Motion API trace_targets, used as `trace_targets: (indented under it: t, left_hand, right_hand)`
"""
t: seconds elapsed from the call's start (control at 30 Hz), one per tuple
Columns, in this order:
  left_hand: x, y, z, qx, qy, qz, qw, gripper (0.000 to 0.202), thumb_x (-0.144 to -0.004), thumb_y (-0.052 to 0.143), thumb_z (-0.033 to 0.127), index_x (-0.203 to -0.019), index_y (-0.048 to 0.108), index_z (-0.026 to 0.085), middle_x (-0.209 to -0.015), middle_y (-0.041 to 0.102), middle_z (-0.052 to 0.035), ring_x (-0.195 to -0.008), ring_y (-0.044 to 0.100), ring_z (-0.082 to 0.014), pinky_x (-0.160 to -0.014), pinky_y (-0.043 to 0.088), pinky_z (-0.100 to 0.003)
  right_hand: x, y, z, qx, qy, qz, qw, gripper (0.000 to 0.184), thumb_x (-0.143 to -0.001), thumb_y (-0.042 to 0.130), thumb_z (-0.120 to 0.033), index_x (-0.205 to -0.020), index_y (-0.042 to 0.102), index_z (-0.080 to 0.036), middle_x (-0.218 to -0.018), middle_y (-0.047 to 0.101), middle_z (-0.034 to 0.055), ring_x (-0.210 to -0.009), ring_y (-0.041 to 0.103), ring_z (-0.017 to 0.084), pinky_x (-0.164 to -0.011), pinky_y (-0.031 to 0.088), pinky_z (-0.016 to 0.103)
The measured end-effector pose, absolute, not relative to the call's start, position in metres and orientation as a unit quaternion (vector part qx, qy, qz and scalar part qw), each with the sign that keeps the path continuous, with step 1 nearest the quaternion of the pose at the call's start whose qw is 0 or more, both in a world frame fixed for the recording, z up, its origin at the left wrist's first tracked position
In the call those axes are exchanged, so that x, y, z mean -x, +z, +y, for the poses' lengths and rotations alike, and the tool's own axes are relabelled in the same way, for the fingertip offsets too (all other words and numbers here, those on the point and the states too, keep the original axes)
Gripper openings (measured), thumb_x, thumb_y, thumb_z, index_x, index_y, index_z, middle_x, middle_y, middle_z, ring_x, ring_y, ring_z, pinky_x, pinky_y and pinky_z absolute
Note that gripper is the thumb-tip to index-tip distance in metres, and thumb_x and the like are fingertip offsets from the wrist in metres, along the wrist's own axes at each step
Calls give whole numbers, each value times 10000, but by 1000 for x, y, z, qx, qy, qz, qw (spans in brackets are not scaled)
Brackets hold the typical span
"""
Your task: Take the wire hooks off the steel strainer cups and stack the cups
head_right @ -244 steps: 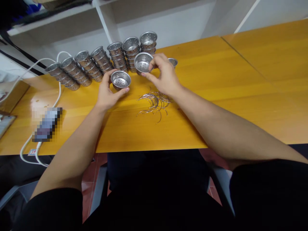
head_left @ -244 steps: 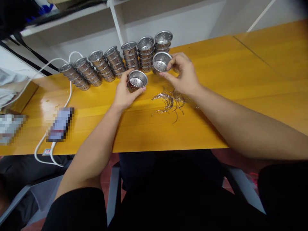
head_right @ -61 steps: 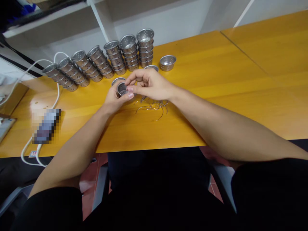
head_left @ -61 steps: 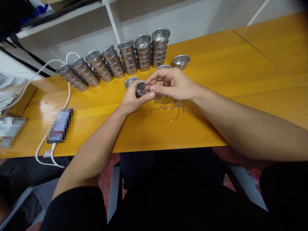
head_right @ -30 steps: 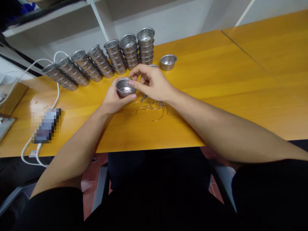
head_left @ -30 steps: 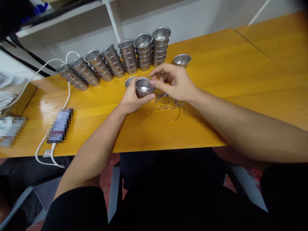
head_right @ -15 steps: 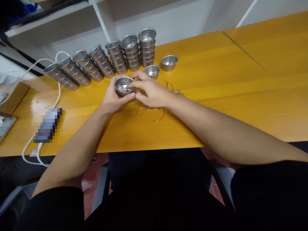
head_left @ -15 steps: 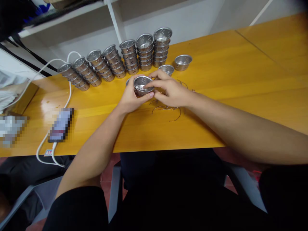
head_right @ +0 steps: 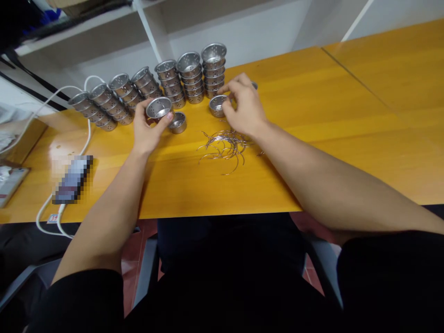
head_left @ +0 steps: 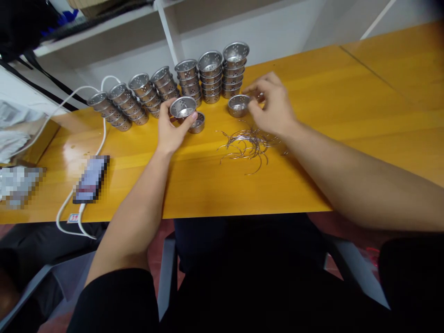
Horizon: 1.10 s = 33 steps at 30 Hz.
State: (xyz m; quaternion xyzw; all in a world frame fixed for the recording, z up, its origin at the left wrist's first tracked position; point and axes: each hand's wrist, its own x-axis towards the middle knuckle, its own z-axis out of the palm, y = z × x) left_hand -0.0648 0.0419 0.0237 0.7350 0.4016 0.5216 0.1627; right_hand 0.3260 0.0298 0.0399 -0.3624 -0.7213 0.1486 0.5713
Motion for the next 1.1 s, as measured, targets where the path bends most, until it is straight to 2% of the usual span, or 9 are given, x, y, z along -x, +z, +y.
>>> trace_targets:
  t: [0.17,0.33,0.53,0.7,0.8,0.87,0.93,1.0,1.1]
  left_hand:
    - [68,7,50,-714,519,437,175,1040,-931,1047,958,-1675,634,362,-1726,779,-158,-1599,793,-382,-1438,632,-692]
    - [64,2,60,-723,510,422,196,1032,-928,1090,877,-1680,639,332,-1721,805,-174,-1627,808,-391,-1487,610,-705]
    - [62,-2,67,-719,499,428,228,1128,-782,1131,971,-1566,703,282,-1646,848,-200,-1615,809,-438,-1507,598,-739]
    - [64,0,63,-727,484,423,242,1131,-785,1129,972,-1556,717,254,-1602,870,-219,-1550,833,-439,-1475,634,-752]
    - [66,5,59,-735,461,437,237,1131,-799,1123,963,-1596,725,267,-1650,861,-211,-1585,831,-455,-1484,636,-751]
    - [67,10,57,-741,443,451,226,1155,-801,1109,977,-1633,735,268,-1690,855,-205,-1632,820,-473,-1511,623,-730]
    - [68,15,55,-746,433,458,215,1194,-795,1100,991,-1662,746,249,-1727,847,-215,-1665,810,-492,-1537,607,-726]
    - [69,16,55,-750,427,460,208,1223,-811,1084,994,-1695,746,220,-1756,834,-236,-1679,805,-508,-1549,592,-754]
    - [74,12,59,-754,415,465,208,1269,-831,1066,1002,-1759,721,209,-1825,783,-264,-1731,772,-529,-1567,557,-800]
  right_hand:
    - [-325,27,38,368,157,-729,556,398,-1100,960,-680,-1053,772,-332,-1072,686,107,-1113,599,357,-1139,549,597]
    - [-321,25,37,359,190,-743,532,448,-1119,966,-683,-1003,702,-340,-969,590,81,-1113,546,353,-1166,507,590]
    - [-323,18,42,364,205,-732,538,407,-1072,1047,-614,-1043,760,-328,-1013,636,77,-1071,531,328,-1178,510,580]
    - [-322,24,39,429,164,-739,493,341,-1137,997,-546,-1122,798,-270,-1118,695,115,-1102,621,325,-1175,542,551]
    - [-319,43,22,493,127,-757,410,260,-1238,826,-524,-1280,857,-268,-1285,774,203,-1271,717,429,-1229,592,608]
    - [-316,59,6,535,104,-773,326,364,-1304,650,-513,-1492,868,-292,-1448,796,233,-1415,733,486,-1270,615,630]
    - [-314,74,-6,558,83,-785,255,482,-1319,568,-495,-1672,823,-288,-1603,779,242,-1490,730,506,-1289,624,622]
    - [-311,82,-12,567,77,-787,230,536,-1323,527,-466,-1748,787,-267,-1687,759,252,-1494,733,503,-1292,622,615]
    - [-310,80,-11,569,93,-777,251,543,-1328,497,-422,-1767,773,-260,-1612,799,256,-1463,734,489,-1285,608,629]
